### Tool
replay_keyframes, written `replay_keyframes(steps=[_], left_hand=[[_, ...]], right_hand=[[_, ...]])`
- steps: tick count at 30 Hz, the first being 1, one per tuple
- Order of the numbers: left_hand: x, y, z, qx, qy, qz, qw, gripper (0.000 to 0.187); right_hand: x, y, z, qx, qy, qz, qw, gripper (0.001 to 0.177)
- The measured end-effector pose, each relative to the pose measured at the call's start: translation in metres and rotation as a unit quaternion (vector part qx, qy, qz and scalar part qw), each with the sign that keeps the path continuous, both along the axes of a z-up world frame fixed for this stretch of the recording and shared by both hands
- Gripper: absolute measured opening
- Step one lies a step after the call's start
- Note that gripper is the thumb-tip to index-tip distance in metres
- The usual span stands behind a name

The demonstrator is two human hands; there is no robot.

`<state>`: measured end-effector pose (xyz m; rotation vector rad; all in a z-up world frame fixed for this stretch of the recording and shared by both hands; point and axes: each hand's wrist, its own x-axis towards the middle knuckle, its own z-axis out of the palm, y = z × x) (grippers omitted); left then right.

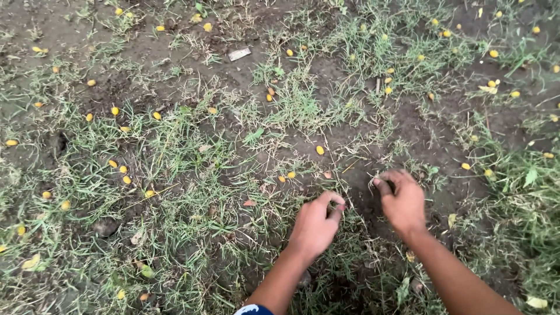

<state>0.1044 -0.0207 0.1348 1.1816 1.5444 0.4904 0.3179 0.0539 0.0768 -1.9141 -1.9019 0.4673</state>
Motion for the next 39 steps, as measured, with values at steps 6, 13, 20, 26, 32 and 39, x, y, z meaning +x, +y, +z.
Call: replay_keyframes(steps=[6, 13, 20, 26, 32, 39], left_hand=[[0.006, -0.010, -0.042, 0.076, -0.044, 0.010, 0.996, 0.033], [0.007, -0.028, -0.015, 0.076, 0.055, -0.083, 0.992, 0.038], [0.000, -0.042, -0.039, 0.167, -0.012, 0.021, 0.986, 0.020], [0.005, -0.036, -0.062, 0.097, -0.094, 0.093, 0.987, 0.027], [0.002, -0.033, -0.039, -0.021, -0.060, 0.052, 0.997, 0.035], [0.019, 0.005, -0.097, 0.006, -0.073, 0.150, 0.986, 0.043]], right_hand=[[-0.037, -0.017, 0.024, -0.150, 0.168, -0.031, 0.974, 0.018], [-0.043, -0.034, 0.001, -0.210, -0.065, 0.023, 0.975, 0.019], [-0.057, -0.043, -0.001, -0.097, 0.018, 0.023, 0.995, 0.019], [-0.046, -0.040, -0.033, -0.186, 0.347, -0.100, 0.914, 0.009], [-0.054, -0.044, -0.019, -0.215, 0.352, -0.127, 0.902, 0.016], [-0.088, -0.058, 0.019, -0.255, 0.329, -0.211, 0.885, 0.021]])
